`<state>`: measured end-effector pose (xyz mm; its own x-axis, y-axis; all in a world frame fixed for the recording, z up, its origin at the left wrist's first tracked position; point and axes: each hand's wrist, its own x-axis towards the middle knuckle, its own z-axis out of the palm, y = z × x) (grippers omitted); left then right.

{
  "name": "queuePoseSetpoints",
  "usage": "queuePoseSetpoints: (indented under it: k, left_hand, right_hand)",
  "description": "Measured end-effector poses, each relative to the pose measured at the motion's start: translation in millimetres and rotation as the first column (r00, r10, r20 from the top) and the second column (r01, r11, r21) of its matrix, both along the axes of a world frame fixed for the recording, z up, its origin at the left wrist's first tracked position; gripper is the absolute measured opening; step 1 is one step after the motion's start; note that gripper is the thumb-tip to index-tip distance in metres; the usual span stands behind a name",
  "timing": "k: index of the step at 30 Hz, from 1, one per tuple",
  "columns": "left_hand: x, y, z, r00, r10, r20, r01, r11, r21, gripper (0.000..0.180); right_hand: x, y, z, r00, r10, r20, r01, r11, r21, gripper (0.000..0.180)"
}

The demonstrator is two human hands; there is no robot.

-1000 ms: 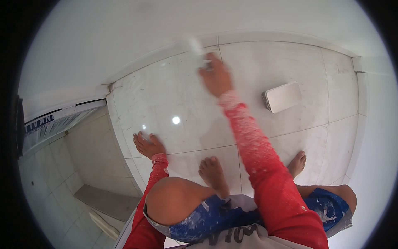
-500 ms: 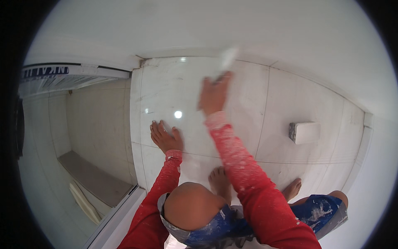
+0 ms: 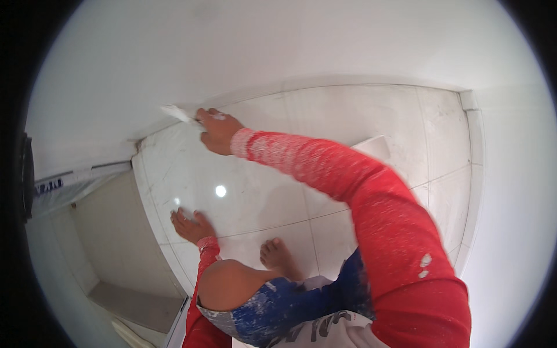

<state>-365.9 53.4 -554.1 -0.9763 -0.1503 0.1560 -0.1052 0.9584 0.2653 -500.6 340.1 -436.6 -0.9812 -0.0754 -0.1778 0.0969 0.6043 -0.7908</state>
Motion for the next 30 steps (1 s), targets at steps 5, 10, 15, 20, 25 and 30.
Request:
queuePoseSetpoints:
  k: [5, 10, 15, 20, 25, 30]
  left_hand:
    - [0, -3, -9, 0.998, -0.042, -0.050, 0.038, 0.995, -0.092, 0.050]
    - [-1, -19, -32, 0.993, -0.097, -0.068, 0.082, 0.979, -0.188, 0.050]
    - [-11, -46, -7, 0.894, -0.359, 0.267, 0.395, 0.913, -0.097, 0.049]
    - [17, -37, 87, 0.568, -0.478, 0.670, 0.494, 0.849, 0.186, 0.045]
    - [53, 11, 179, 0.436, -0.401, 0.806, 0.506, 0.850, 0.149, 0.045]
    - [67, 44, 195, 0.441, -0.366, 0.820, 0.516, 0.851, 0.102, 0.045]
  right_hand:
    - [84, 169, 18, 0.988, -0.149, 0.030, 0.149, 0.988, 0.031, 0.039]
    - [180, 314, 18, 0.907, -0.421, 0.030, 0.421, 0.907, 0.014, 0.048]
    - [264, 431, 7, 0.658, -0.749, 0.078, 0.752, 0.648, -0.122, 0.057]
    - [301, 470, 2, 0.345, -0.938, 0.025, 0.906, 0.326, -0.269, 0.041]
    - [245, 409, 2, 0.267, -0.954, 0.137, 0.849, 0.166, -0.502, 0.047]
    - [208, 284, 11, 0.724, -0.610, 0.322, 0.675, 0.528, -0.516, 0.060]
